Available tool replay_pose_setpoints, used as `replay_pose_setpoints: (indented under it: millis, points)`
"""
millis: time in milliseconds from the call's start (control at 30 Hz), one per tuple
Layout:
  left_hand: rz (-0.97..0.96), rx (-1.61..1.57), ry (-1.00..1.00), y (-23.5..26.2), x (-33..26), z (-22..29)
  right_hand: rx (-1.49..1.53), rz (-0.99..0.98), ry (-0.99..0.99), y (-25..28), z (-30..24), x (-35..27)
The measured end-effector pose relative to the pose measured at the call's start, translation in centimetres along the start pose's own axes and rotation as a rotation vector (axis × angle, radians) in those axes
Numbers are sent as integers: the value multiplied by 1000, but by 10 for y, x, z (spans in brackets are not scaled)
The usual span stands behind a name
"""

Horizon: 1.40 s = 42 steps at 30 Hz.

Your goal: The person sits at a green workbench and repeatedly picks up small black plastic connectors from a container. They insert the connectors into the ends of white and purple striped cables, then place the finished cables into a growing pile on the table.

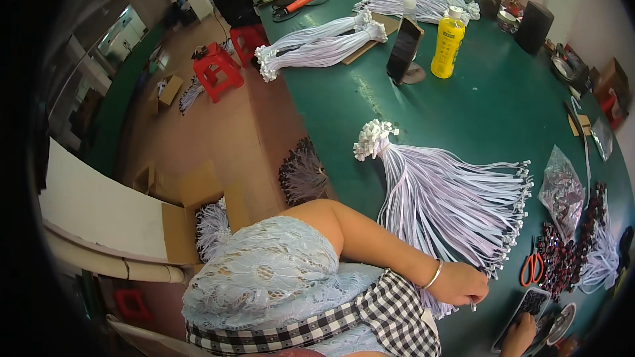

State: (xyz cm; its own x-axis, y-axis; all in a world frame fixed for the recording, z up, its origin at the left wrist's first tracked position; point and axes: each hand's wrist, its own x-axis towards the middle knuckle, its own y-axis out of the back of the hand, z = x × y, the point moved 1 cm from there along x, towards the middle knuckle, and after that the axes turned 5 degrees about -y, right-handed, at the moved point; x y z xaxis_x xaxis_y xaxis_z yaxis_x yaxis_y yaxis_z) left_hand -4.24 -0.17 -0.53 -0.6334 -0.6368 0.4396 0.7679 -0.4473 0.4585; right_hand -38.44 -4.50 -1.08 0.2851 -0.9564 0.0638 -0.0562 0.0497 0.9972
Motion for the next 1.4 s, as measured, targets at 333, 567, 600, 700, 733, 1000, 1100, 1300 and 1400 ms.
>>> replay_pose_setpoints:
  millis: [333, 567, 600, 700, 733, 1000, 1100, 1300, 1400]
  points:
    - [169, -72, -28, 1, -7, -4, -3, -22, 91, 50, -42, 4]
    - [182, -119, -14, 1, -11, -3, 241, -148, 153, 64, -113, -28]
    - [191, -120, -27, -1, -12, -4, 276, -166, 182, 54, -109, -30]
    - [197, -107, -40, -2, -12, -11, 323, -30, 94, 35, -121, -44]
    - [229, -109, -49, -2, -13, -14, 352, 7, 59, 37, -129, -40]
    - [85, -622, 485, 21, -13, -1, 763, 196, -321, 30, -147, -60]
    - [101, -840, 653, 25, -8, 2, 780, 230, -357, 25, -146, -66]
    - [95, -991, 730, 25, -12, -4, 628, 236, -326, 30, -154, -67]
    - [79, -992, 719, 23, -15, -5, 560, 221, -265, 28, -150, -66]
